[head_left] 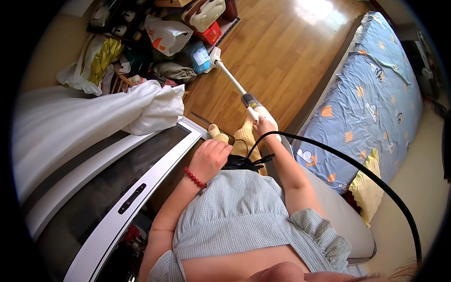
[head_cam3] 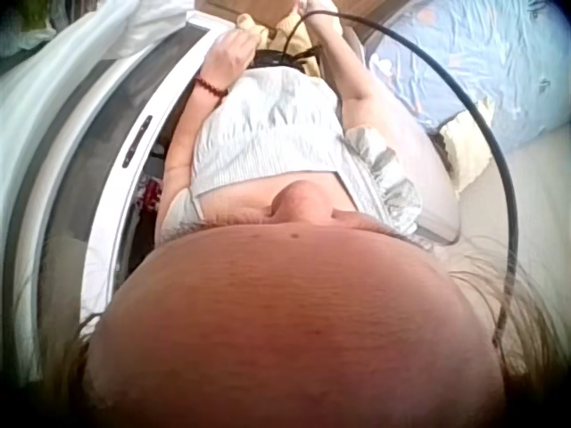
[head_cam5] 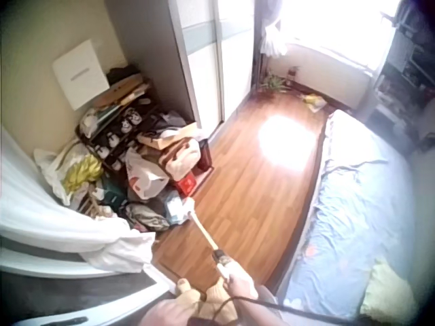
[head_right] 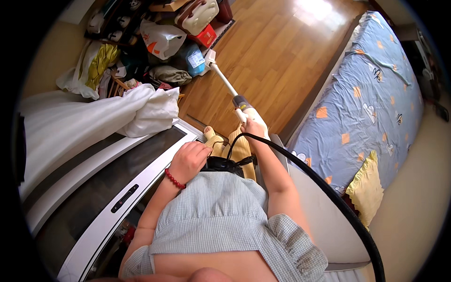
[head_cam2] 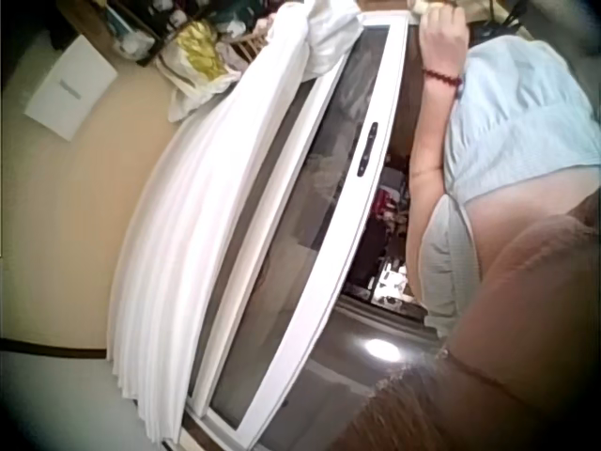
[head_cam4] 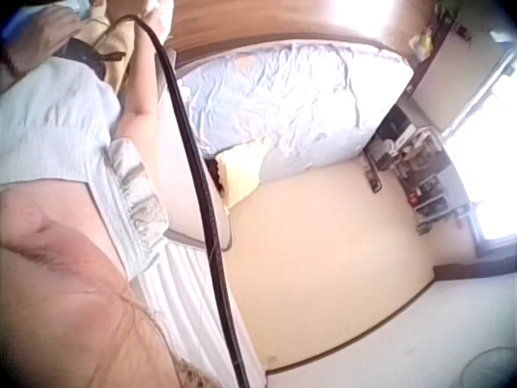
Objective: The person vacuums the wooden floor in a bedroom, moving the vacuum head under furniture and along a sliding door track, then winds the power cord around the vacuum handle.
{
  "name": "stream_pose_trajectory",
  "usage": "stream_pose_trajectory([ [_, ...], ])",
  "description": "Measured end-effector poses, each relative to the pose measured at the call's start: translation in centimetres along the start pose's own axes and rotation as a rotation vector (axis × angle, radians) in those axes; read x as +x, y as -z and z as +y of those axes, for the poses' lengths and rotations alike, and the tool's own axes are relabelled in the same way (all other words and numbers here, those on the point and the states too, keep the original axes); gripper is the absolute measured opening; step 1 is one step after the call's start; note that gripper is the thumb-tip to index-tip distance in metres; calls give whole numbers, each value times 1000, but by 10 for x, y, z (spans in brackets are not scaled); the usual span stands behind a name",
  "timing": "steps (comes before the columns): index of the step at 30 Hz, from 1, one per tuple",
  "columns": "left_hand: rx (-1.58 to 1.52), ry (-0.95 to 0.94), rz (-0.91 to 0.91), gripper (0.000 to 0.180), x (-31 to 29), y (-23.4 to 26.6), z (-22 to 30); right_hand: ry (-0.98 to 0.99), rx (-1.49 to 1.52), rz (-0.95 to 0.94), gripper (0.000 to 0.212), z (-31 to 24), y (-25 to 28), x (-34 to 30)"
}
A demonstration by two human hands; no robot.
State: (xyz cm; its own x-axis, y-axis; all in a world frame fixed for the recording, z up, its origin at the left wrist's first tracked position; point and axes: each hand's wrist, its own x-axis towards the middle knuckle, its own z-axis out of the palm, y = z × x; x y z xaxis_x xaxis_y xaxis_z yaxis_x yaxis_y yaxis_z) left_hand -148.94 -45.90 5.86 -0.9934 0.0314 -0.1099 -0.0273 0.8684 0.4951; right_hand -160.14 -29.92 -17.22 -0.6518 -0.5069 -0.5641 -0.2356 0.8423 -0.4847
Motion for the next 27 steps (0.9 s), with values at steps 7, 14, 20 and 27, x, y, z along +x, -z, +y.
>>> stream_pose_trajectory([
  [7,4,-34,38,17,0,-7,-3,-223,0,-42,41,9,57,-66],
  [14,24,48,61,15,1,1,-7,-272,66,97,38,43,69,-104],
  [20,9,75,126,15,1,9,-9,-214,8,141,35,30,57,-89],
  [27,-113,8,123,20,4,14,-16,-184,-78,76,37,14,72,-68],
])
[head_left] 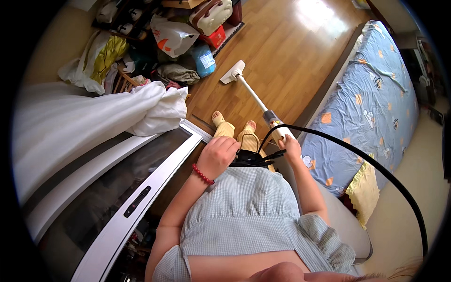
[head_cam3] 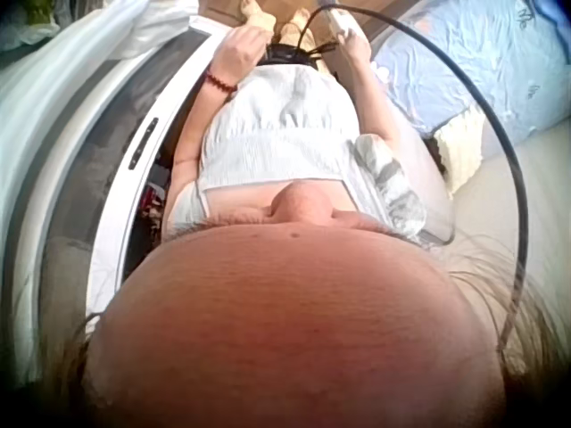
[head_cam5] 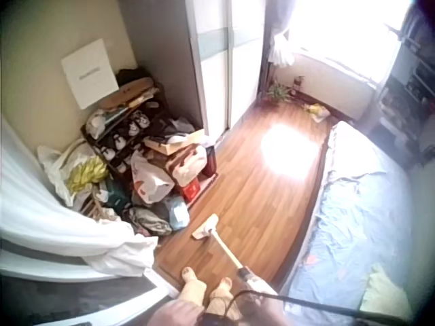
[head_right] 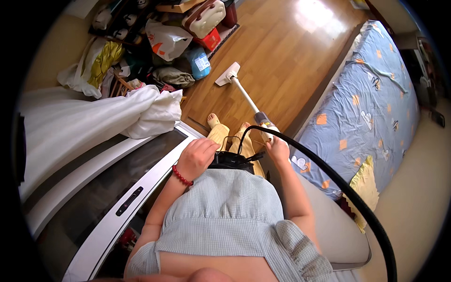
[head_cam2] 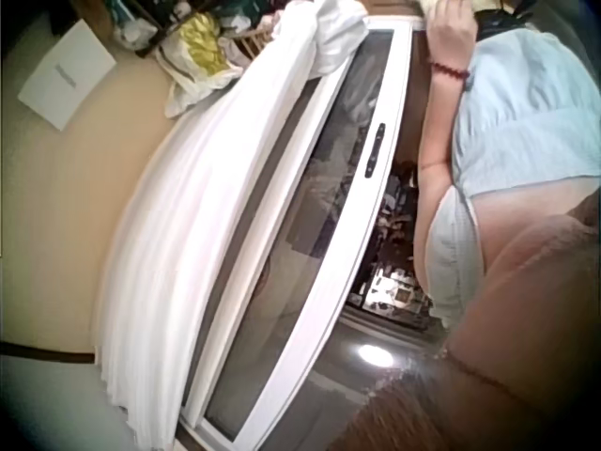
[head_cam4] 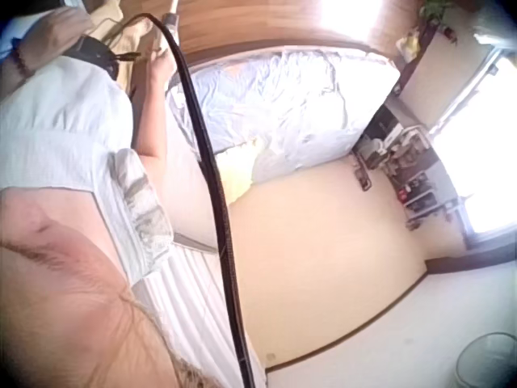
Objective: The person vacuums the wooden floor in a bedroom, moving the vacuum head under furniture and along a sliding door track, then winds the power cord around the vacuum handle.
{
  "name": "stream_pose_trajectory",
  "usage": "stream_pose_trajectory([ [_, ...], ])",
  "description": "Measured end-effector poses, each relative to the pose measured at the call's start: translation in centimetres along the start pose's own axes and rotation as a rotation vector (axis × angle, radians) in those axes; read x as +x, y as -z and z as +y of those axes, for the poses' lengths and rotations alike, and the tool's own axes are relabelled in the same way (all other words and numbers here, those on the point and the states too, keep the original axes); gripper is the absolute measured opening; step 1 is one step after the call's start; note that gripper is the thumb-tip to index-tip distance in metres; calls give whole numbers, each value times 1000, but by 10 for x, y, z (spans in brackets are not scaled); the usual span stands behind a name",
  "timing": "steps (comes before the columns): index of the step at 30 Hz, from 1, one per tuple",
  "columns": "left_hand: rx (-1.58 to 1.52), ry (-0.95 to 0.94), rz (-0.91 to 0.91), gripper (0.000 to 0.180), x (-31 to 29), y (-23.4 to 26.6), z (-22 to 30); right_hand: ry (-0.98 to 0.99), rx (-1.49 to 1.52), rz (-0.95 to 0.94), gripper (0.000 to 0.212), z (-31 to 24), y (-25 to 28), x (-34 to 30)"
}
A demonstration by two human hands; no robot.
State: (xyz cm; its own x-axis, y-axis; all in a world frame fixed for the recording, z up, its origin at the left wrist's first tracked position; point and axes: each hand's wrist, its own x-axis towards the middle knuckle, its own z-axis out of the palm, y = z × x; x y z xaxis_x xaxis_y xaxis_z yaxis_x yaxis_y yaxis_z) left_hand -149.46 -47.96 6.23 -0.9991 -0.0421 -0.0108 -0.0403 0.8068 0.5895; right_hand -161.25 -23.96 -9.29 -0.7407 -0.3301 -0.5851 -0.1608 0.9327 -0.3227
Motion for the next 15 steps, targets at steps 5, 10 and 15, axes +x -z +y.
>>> stream_pose_trajectory([
  [5,-36,-141,103,20,9,0,14,-53,-12,-41,32,8,22,-22],
  [10,-56,-237,265,21,4,0,23,27,-294,-52,30,33,48,-38],
  [15,23,-195,310,24,-13,-8,14,480,-549,193,23,67,76,-25],
])
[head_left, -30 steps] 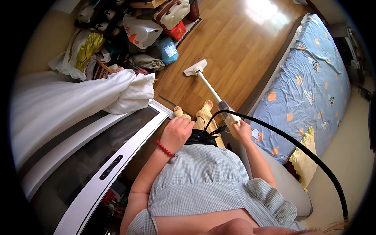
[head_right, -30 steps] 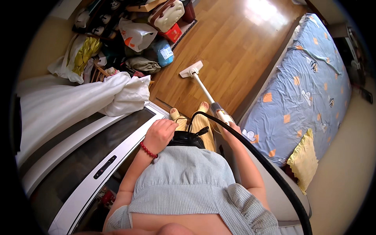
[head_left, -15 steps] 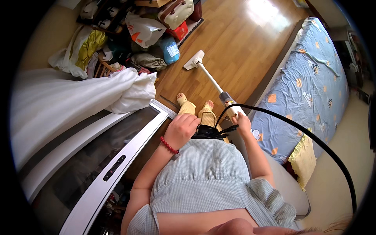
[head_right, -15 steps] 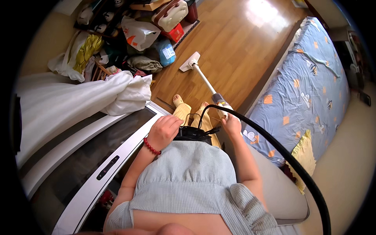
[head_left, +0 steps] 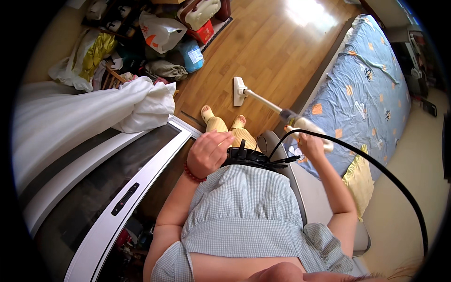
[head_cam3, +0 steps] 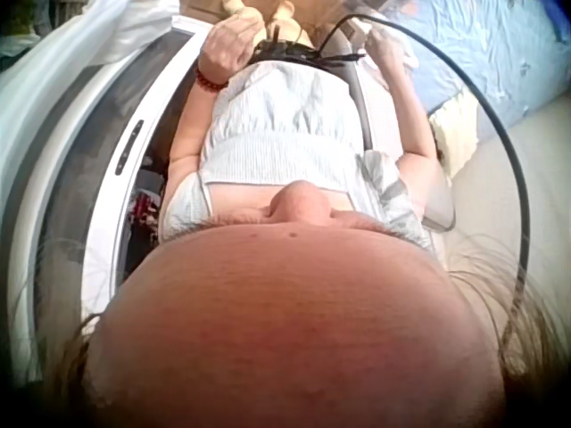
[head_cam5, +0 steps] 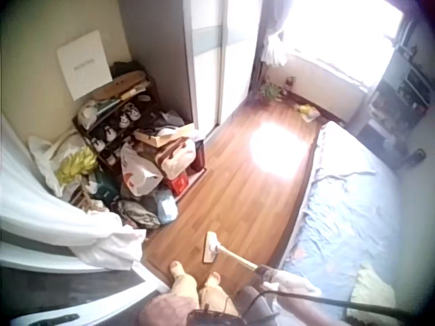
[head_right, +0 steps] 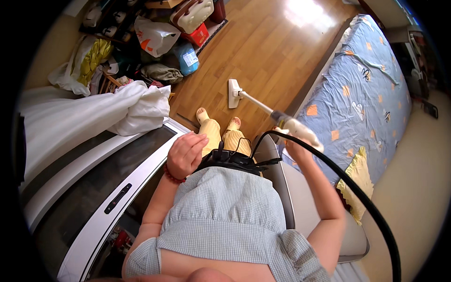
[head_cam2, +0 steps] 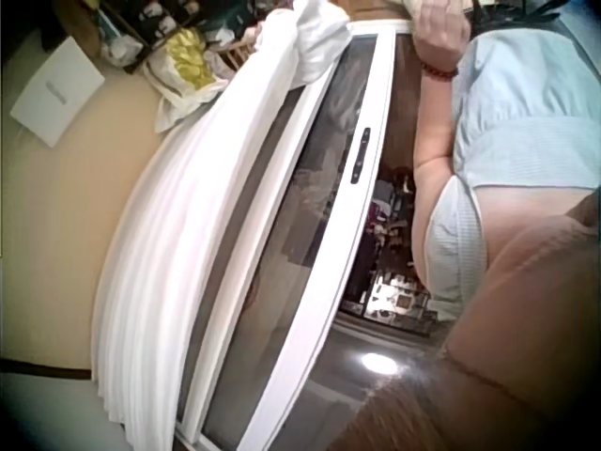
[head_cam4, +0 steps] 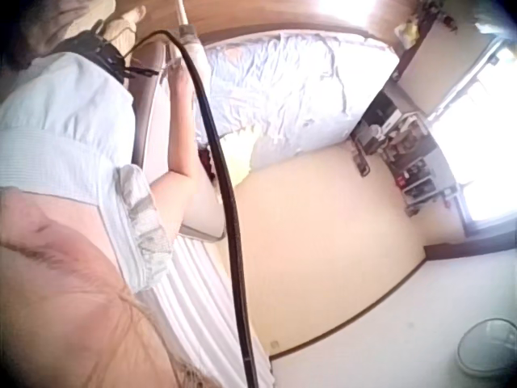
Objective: The person vacuums the wooden floor in a bedroom, moving the vacuum head under furniture and along a sliding door track, then winds the power cord around the vacuum handle.
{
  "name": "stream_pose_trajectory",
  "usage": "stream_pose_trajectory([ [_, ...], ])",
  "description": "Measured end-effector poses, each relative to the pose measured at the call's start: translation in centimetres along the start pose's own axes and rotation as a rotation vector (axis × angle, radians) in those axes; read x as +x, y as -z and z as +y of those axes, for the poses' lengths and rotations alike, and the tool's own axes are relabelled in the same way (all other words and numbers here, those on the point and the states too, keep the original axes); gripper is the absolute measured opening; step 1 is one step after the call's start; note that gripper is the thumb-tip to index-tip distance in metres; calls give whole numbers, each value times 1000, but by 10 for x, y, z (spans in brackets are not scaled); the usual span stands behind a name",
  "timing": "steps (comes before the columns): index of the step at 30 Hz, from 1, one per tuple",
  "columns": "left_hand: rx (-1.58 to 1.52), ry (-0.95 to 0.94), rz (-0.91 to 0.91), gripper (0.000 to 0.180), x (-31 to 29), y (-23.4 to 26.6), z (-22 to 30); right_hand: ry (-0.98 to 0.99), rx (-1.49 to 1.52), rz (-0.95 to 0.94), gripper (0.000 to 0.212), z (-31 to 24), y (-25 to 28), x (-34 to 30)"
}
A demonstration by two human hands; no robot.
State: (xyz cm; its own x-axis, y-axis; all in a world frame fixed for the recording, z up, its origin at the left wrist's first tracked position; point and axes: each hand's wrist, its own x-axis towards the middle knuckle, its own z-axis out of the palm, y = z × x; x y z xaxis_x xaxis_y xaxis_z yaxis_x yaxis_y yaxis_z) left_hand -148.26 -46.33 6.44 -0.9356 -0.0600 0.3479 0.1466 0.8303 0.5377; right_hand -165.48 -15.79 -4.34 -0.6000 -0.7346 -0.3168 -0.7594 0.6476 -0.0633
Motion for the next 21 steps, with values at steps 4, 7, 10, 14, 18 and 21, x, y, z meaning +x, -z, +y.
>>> stream_pose_trajectory([
  [4,20,2,-31,25,-12,-6,3,194,-323,-160,27,29,8,16],
  [7,16,-11,-44,25,-15,-11,10,339,-449,-172,28,37,15,27],
  [10,27,-32,-68,26,-13,-14,15,426,-591,-110,22,35,5,33],
  [14,27,-61,-41,27,-4,-15,19,411,-698,-291,31,20,1,33],
  [18,15,-81,-33,28,-1,-17,15,437,-671,-250,39,17,-10,22],
  [21,15,-98,-44,28,6,-19,15,433,-690,-242,39,17,-11,12],
])
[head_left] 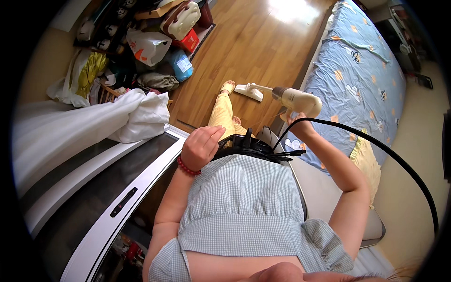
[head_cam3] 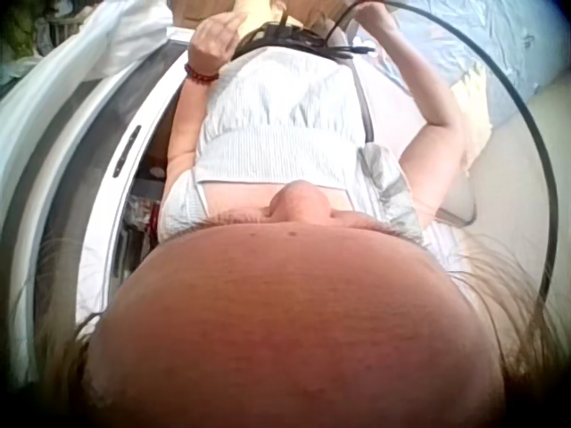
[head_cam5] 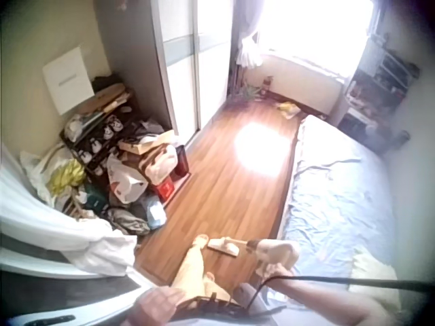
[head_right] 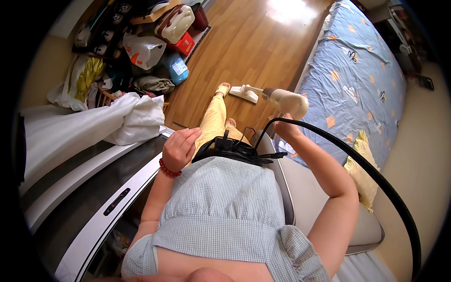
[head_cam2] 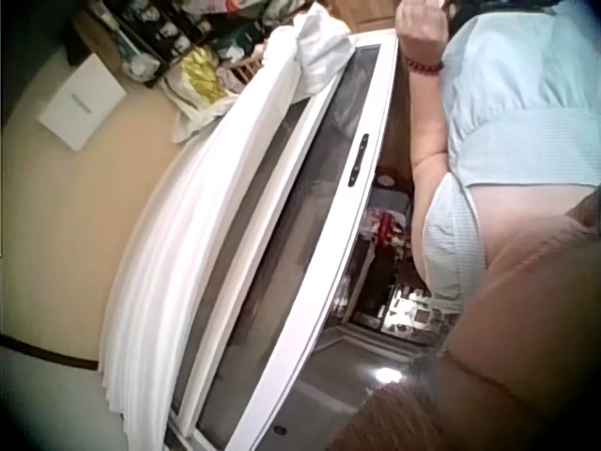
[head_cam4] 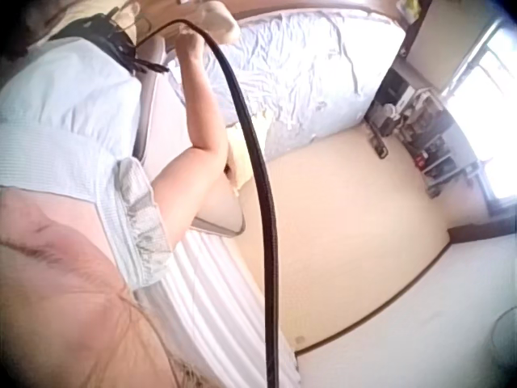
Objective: The person vacuums the wooden floor in a bedroom, moving the vacuum head under furniture and along a sliding door track, then winds the power cord around the vacuum handle.
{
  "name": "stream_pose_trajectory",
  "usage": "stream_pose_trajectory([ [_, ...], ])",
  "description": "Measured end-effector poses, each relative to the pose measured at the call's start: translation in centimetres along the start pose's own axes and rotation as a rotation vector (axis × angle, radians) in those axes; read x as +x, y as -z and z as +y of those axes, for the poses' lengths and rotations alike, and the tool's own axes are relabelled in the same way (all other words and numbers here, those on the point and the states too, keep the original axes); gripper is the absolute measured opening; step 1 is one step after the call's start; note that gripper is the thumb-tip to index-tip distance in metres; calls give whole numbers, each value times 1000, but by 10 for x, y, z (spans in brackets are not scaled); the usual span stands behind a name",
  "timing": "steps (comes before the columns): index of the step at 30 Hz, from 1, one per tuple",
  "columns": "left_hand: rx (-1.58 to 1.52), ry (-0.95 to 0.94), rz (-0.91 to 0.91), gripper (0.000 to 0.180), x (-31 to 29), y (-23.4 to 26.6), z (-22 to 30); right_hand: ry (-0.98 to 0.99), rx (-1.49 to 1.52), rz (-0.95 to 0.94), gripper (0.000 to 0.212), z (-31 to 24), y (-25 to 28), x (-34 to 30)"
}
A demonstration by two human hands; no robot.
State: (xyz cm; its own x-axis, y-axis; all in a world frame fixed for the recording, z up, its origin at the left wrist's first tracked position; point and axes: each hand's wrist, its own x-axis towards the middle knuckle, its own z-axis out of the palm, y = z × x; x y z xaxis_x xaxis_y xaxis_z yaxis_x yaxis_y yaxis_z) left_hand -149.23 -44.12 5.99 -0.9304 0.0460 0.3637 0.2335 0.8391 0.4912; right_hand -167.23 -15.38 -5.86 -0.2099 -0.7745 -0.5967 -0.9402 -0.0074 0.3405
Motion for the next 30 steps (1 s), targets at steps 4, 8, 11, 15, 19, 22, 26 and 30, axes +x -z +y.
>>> stream_pose_trajectory([
  [4,-2,-47,-44,28,9,-3,1,-100,-1,257,12,-6,-8,-11],
  [8,-18,-76,-77,27,23,-5,2,-90,38,245,16,-8,-27,-17],
  [11,-19,-105,-90,27,29,-7,-2,-22,-60,196,41,0,-34,-31],
  [15,-31,-133,-108,27,36,-7,-6,-67,84,160,33,20,-46,-60],
  [19,-35,-146,-120,29,37,-10,-11,-84,84,148,31,26,-36,-109],
  [22,-46,-140,-108,29,35,-12,-12,-134,29,215,25,24,-7,-143],
  [26,-84,-138,-83,28,35,-16,-10,-296,131,191,26,10,23,-169],
  [30,-86,-146,-79,27,32,-17,-12,-513,468,386,42,3,37,-171],
])
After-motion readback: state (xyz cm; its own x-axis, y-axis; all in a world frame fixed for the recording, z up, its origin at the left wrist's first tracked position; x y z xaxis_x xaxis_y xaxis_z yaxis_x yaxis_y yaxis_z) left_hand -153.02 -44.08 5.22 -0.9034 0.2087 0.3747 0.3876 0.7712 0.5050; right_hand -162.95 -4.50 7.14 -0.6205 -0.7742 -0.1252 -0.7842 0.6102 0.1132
